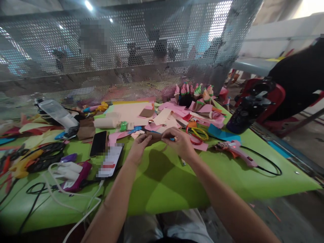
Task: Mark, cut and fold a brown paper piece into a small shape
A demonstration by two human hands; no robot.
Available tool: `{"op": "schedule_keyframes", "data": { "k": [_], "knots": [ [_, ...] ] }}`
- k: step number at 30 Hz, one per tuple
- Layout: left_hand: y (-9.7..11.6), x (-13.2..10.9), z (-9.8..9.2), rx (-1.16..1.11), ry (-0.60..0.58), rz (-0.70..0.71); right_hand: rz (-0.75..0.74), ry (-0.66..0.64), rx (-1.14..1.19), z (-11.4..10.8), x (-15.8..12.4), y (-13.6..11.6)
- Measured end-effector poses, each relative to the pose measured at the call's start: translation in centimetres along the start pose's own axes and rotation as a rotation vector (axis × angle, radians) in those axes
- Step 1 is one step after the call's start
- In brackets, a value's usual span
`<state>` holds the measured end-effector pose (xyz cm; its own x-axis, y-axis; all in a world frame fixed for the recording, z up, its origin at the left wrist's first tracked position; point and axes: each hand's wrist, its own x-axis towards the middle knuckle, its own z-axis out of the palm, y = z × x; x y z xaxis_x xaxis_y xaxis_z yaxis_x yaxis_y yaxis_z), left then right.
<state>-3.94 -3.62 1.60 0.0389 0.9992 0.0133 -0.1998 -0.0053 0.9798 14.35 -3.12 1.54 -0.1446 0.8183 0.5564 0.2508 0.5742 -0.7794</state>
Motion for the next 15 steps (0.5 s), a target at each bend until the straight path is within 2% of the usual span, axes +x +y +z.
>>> {"op": "schedule_keyframes", "data": {
  "k": [3,8,11,15],
  "knots": [
    [-0.03,0.11,-0.11,0.094,-0.05,0.066,0.005,0.0,-0.015,-0.02,0.02,0.06],
    [-0.09,0.18,-0.41,0.137,-0.094,0.046,0.078,-0.007,-0.055,-0.21,0.01,0.29],
    [-0.48,0.27,-0.6,0.145,-0.072,0.032,0.1,0.009,-0.072,-0.3,-0.01,0.4],
    [-0.91,0.24,-0.79,0.194,0.035,0.017,0.102,0.027,-0.094,-0.27,-0.04,0.56]
  ]
}}
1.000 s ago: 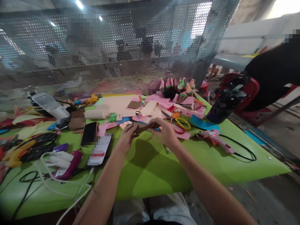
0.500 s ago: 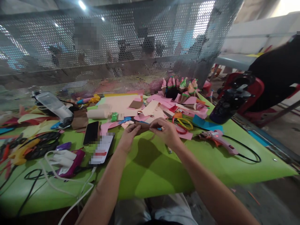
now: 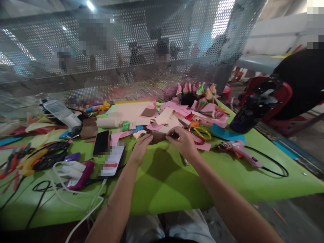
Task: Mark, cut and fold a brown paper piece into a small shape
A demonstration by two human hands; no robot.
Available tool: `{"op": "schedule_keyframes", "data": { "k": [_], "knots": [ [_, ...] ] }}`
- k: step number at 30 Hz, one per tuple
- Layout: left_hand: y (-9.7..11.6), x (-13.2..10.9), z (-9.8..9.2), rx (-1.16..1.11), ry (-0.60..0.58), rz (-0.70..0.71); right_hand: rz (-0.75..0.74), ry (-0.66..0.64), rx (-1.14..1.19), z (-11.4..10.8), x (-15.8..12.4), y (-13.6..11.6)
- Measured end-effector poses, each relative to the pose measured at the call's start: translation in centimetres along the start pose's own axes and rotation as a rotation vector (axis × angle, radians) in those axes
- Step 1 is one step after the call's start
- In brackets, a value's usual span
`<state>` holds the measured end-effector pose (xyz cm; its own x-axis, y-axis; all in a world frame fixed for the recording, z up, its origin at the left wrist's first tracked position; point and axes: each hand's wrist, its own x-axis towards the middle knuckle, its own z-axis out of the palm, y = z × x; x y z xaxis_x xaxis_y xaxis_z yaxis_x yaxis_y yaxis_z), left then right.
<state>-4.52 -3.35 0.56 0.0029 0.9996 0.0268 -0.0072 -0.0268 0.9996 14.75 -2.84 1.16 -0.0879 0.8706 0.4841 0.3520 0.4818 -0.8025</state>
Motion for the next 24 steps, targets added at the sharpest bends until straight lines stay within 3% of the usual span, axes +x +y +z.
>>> {"op": "schedule_keyframes", "data": {
  "k": [5,10,21,24],
  "knots": [
    [0.2,-0.2,0.0,0.079,0.06,-0.033,0.013,0.001,-0.007,0.1,0.0,0.1],
    [0.3,-0.3,0.0,0.091,-0.004,0.027,0.009,0.013,-0.013,0.1,-0.1,-0.1],
    [0.8,-0.7,0.0,0.178,-0.005,0.127,-0.002,0.049,-0.04,0.5,-0.1,-0.3],
    [1.0,-0.8,0.2,0.189,-0.086,0.146,-0.003,0.043,-0.036,0.5,-0.2,-0.6]
  ]
}}
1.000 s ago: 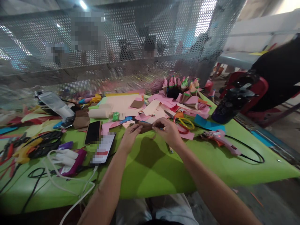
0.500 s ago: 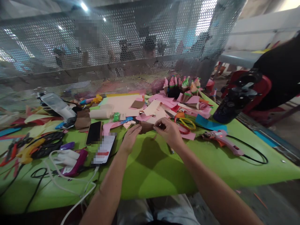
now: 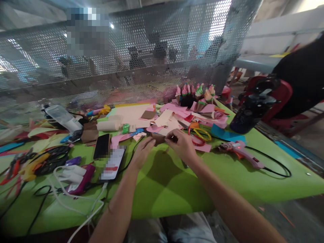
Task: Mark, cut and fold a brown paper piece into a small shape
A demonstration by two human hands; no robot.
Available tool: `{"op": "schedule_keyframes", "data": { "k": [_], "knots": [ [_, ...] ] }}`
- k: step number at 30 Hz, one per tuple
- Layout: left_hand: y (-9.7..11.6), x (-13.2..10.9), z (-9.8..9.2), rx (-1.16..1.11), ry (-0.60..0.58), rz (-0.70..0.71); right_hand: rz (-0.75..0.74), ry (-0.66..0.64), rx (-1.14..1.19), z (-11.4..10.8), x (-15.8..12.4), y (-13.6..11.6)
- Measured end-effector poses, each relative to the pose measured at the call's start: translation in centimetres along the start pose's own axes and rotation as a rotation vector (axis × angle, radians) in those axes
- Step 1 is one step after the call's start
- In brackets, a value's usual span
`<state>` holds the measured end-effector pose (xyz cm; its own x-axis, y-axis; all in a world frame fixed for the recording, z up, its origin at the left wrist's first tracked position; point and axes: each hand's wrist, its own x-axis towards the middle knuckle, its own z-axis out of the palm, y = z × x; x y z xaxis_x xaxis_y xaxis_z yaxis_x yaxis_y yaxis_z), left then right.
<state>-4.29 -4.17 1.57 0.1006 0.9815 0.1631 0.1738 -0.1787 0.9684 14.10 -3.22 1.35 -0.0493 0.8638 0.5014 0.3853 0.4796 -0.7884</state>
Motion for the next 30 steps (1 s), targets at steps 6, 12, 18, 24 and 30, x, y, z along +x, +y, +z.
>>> {"op": "schedule_keyframes", "data": {
  "k": [6,12,18,24,30],
  "knots": [
    [0.29,0.38,0.16,-0.039,-0.021,0.046,0.056,-0.025,0.165,0.07,0.13,-0.46],
    [0.27,0.43,-0.21,-0.102,0.099,0.033,0.184,-0.054,0.348,-0.31,0.59,0.12],
    [0.15,0.47,-0.12,-0.124,0.1,0.059,0.219,-0.061,0.401,-0.36,0.71,-0.04],
    [0.09,0.44,-0.16,-0.085,0.095,0.101,0.239,-0.027,0.407,-0.39,0.77,-0.27],
    [-0.06,0.46,-0.19,-0.086,0.117,0.11,0.227,-0.003,0.404,-0.4,0.77,-0.2]
  ]
}}
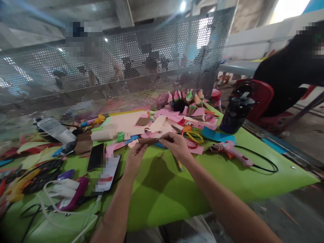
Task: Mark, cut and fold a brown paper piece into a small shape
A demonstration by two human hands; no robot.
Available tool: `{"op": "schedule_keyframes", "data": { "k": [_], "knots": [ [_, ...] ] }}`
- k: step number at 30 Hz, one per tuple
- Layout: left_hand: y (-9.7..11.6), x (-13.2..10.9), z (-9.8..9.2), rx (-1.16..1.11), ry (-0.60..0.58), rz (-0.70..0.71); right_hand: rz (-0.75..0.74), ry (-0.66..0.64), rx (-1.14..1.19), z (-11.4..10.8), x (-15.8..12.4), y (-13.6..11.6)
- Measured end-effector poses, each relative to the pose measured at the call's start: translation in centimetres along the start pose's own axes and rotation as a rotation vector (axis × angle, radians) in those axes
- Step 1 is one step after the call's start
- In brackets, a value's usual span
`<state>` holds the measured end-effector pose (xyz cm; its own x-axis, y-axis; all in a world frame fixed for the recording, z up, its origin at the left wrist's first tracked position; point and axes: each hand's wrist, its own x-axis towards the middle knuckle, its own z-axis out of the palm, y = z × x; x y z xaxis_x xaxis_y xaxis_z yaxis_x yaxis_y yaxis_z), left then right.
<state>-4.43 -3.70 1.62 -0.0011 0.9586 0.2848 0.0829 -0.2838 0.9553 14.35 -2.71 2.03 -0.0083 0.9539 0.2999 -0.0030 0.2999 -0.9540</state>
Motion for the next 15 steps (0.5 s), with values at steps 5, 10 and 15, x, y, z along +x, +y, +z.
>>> {"op": "schedule_keyframes", "data": {
  "k": [5,10,15],
  "knots": [
    [0.34,-0.14,0.01,0.01,0.022,0.014,0.028,-0.021,0.05,-0.18,0.23,-0.05],
    [0.52,-0.16,-0.12,0.042,0.023,-0.006,0.029,-0.022,0.074,-0.2,0.26,-0.17],
    [0.42,-0.08,-0.18,0.003,0.02,-0.07,0.003,-0.034,0.072,-0.11,0.11,-0.39]
  ]
}}
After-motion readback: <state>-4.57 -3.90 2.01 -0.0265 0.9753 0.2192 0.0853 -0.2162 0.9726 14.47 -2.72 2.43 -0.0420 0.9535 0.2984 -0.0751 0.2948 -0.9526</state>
